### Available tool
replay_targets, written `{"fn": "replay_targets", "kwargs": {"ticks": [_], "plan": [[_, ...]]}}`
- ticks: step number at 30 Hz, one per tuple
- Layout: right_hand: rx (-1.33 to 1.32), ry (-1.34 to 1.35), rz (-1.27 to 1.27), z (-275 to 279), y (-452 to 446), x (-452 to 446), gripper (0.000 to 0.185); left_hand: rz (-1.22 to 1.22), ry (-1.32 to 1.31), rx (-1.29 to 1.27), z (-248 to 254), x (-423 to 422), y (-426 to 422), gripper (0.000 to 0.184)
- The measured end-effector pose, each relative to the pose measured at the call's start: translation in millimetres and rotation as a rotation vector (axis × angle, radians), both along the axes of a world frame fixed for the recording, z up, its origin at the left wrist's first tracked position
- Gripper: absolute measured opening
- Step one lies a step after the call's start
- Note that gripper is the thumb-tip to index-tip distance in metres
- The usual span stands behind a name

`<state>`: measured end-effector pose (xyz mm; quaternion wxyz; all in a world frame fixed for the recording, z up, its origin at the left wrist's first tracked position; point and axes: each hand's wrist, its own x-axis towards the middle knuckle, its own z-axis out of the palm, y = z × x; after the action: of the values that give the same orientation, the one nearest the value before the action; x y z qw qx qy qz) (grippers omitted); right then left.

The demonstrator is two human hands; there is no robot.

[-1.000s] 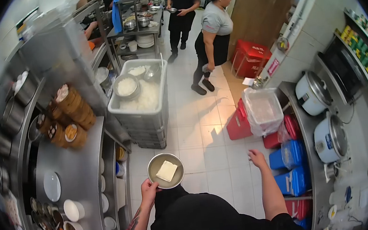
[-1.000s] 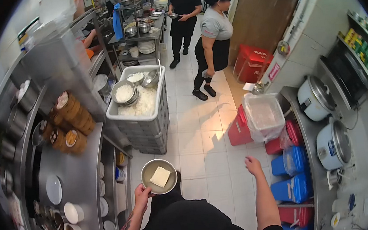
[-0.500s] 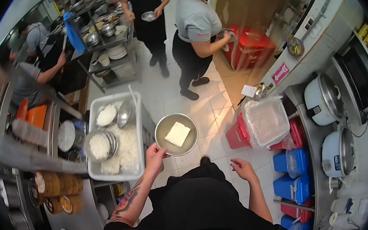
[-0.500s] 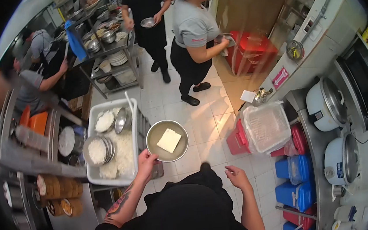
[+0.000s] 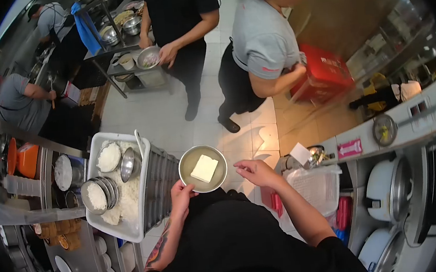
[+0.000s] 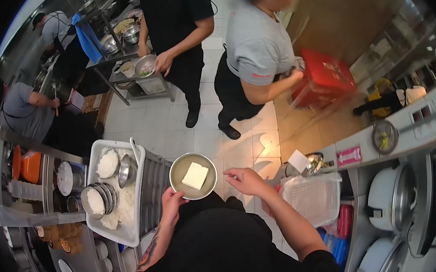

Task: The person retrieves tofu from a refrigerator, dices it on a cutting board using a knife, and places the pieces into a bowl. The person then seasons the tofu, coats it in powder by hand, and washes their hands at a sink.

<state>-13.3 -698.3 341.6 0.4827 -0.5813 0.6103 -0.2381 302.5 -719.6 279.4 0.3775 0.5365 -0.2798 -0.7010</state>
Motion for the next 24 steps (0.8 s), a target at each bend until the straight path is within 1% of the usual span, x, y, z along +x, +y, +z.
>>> {"fn": "replay_targets", "kwargs": {"ticks": [1,2,4,8,10,11,13,14,15,17,19,21,22,23,24], "plan": [[-0.063,0.054,0.066,10.9,-25.9,-2.0,0.035,-0.003,-0.023,-0.011,4.9,-4.7,-12.7,0.002],[-0.065,0.053,0.065,19.1,-49.6,-2.1,0.035,-0.004,-0.024,-0.012,7.1,-5.5,-24.8,0.002],[-0.18,0.104,0.093,29.8,-93.9,-5.1,0.034,-0.005,-0.012,-0.056,9.2,-7.4,-53.8,0.003],[-0.276,0.162,0.026,27.2,-161.4,-13.8,0.033,-0.068,-0.043,-0.064,15.7,-20.7,-133.7,0.009],[-0.116,0.067,-0.06,27.4,-185.3,-16.1,0.035,-0.14,-0.026,-0.054,27.6,-32.3,-178.5,0.014],[-0.109,0.06,-0.082,22.0,-193.2,-19.1,0.035,-0.161,-0.033,-0.048,33.8,-38.9,-198.4,0.014],[-0.203,-0.093,-0.203,6.6,-210.0,-27.5,0.038,-0.273,0.005,-0.066,41.2,-56.9,-244.0,0.018],[-0.155,-0.235,-0.308,2.4,-216.9,-29.9,0.037,-0.316,0.001,-0.074,36.6,-64.2,-266.6,0.017],[-0.16,-0.238,-0.323,-3.0,-227.6,-35.6,0.037,-0.331,-0.002,-0.077,34.4,-74.3,-290.4,0.017],[-0.139,-0.478,-0.502,-7.0,-245.0,-46.0,0.035,-0.383,0.083,-0.025,31.6,-97.5,-332.1,0.017],[-0.094,-0.423,-0.537,8.8,-265.6,-59.6,0.033,-0.412,0.074,-0.008,29.8,-118.3,-368.6,0.016],[-0.028,-0.516,-0.596,12.6,-289.6,-73.3,0.033,-0.378,0.131,-0.013,21.2,-144.1,-403.0,0.02],[0.016,-0.548,-0.576,13.5,-305.2,-82.1,0.033,-0.328,0.142,0.017,18.4,-155.3,-418.8,0.015],[0.065,-0.547,-0.545,16.6,-325.6,-90.8,0.032,-0.313,0.154,0.023,10.7,-164.3,-437.1,0.015],[0.053,-0.512,-0.495,13.7,-349.1,-103.7,0.032,-0.255,0.156,0.019,0.8,-172.8,-451.8,0.014]]}}
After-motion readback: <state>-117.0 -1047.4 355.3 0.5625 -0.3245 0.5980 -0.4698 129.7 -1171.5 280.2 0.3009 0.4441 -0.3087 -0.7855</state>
